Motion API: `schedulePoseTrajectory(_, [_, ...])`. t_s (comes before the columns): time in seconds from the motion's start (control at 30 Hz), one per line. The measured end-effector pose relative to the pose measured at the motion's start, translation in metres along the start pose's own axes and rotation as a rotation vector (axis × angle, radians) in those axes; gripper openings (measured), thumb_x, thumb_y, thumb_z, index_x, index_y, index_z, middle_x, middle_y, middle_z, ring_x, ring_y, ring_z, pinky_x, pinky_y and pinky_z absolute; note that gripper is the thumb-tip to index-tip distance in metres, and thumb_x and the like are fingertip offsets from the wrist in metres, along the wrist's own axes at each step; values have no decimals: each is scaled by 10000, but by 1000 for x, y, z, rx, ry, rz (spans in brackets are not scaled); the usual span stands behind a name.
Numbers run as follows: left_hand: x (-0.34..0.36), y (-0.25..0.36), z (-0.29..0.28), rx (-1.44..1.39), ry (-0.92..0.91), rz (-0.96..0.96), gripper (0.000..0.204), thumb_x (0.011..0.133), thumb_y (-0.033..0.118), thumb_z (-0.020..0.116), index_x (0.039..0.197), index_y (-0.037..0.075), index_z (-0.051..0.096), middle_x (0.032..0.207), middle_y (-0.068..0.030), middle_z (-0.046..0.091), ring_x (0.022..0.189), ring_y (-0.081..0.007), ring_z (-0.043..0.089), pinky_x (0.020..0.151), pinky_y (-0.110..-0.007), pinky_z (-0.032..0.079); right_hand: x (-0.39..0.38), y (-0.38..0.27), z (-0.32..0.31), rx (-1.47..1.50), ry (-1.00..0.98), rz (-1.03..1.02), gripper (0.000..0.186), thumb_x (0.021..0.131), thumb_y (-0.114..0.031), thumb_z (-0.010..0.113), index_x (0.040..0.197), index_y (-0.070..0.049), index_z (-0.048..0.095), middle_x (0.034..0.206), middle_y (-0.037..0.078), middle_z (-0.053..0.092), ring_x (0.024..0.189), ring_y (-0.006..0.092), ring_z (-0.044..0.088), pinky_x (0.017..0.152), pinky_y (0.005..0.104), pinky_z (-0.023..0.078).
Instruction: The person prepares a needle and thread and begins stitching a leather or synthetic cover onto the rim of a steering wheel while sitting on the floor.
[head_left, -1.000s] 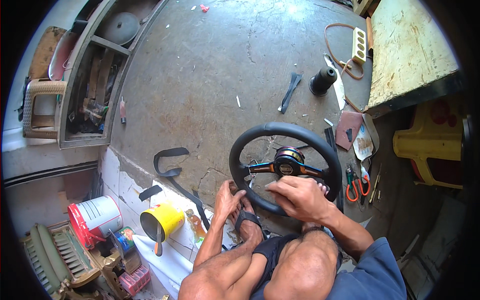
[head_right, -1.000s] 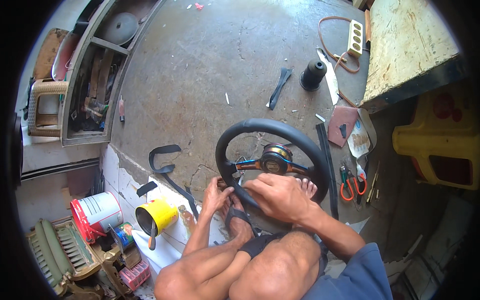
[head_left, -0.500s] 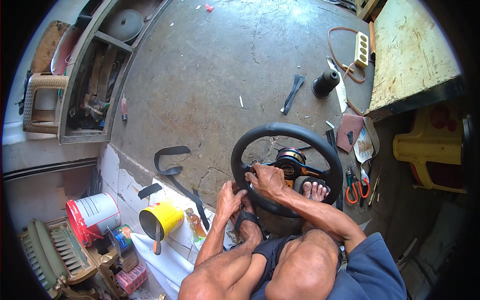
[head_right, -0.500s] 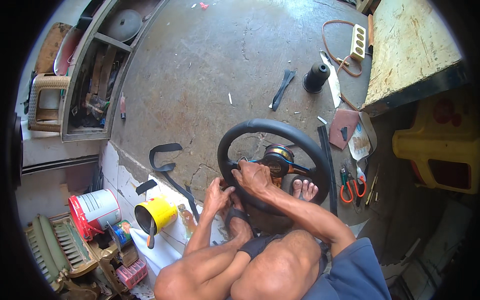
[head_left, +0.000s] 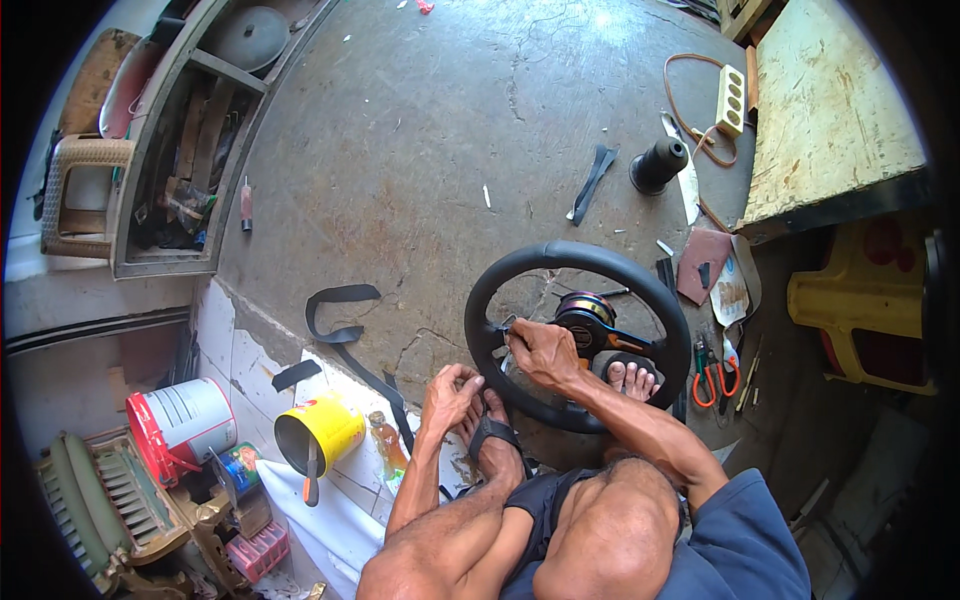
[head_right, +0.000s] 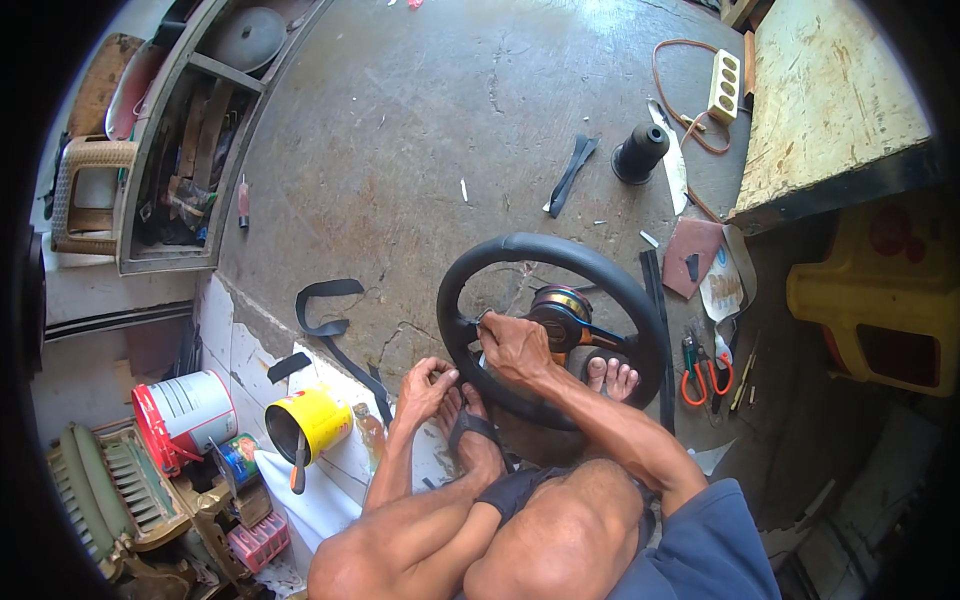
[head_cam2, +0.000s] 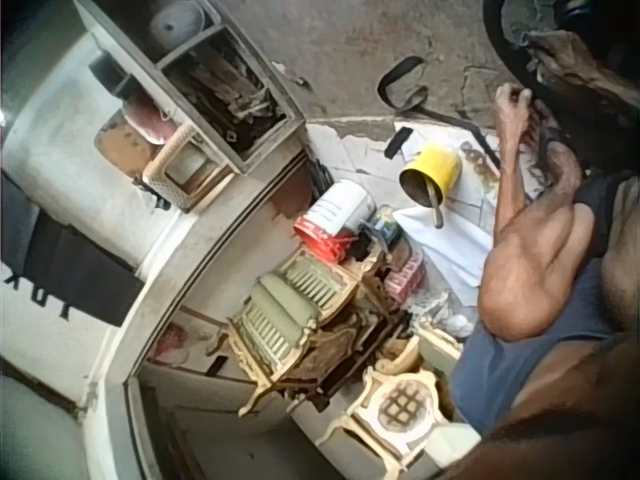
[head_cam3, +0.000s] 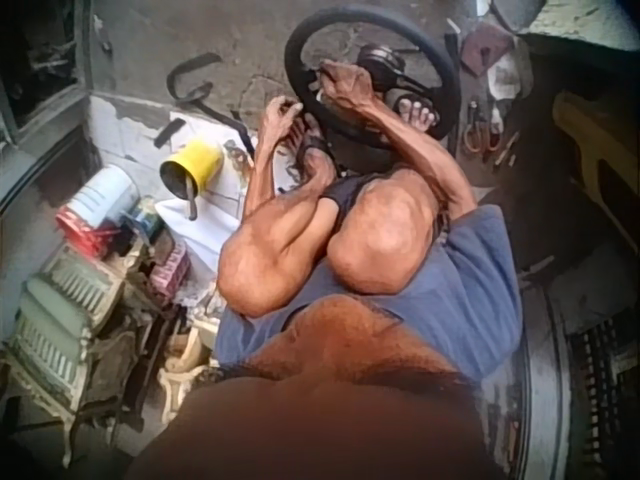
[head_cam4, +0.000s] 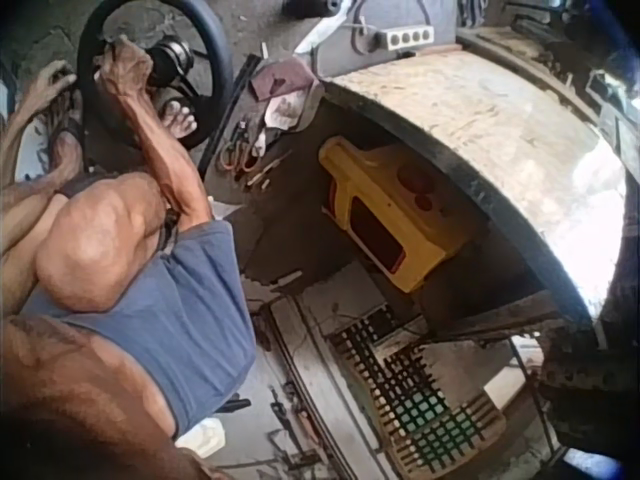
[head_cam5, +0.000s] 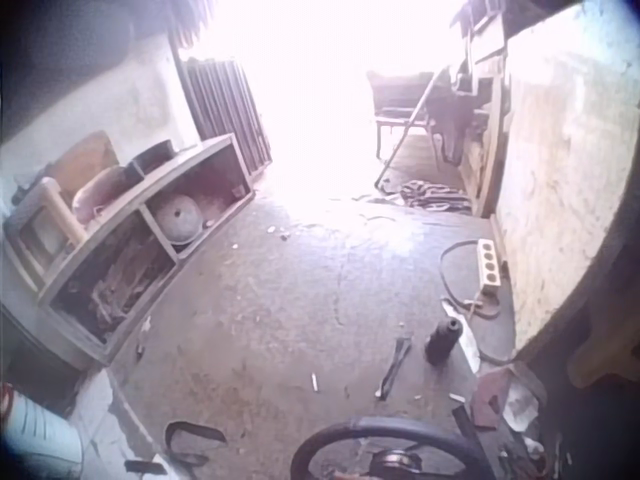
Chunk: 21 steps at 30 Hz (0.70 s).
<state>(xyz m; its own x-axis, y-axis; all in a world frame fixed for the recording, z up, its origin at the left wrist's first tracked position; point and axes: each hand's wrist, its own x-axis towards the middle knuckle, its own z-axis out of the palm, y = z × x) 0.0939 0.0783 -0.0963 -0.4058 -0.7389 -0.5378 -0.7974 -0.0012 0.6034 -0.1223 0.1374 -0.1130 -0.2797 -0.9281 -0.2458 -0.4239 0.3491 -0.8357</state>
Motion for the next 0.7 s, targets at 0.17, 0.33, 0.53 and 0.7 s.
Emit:
schedulePoseTrajectory(0.17, [2,-6,2,-105,-115,-116,249,897,251,734,987,20,716,951,-169,701,875,-301,696,803,-411,535,0,1,1,-30,-5,-73,203,940,-245,592,930,-62,678,824,202,699,797,425,693,692,522,522])
schedulePoseTrajectory(0.33, [3,-2,9,-143,76,-227,384,896,226,753,1178,-9,643,1015,-180,724,891,-273,700,812,-409,539,-2,3,-3,-59,-30,-42,202,948,-243,592,930,-52,656,811,208,688,795,434,685,690,530,512])
schedulePoseTrajectory(0.53, [5,-2,13,33,70,61,352,882,222,763,1115,-24,669,950,-202,704,921,-369,712,831,-437,542,1,1,2,-16,19,-60,202,952,-245,604,925,-50,646,799,215,678,793,434,685,687,532,512])
schedulePoseTrajectory(0.7, [2,17,-3,-39,-59,-148,209,928,181,700,1004,-13,726,814,-163,727,733,-247,711,689,-376,545,2,6,2,-70,36,-54,210,954,-244,603,900,-42,628,781,222,673,767,441,681,668,542,508])
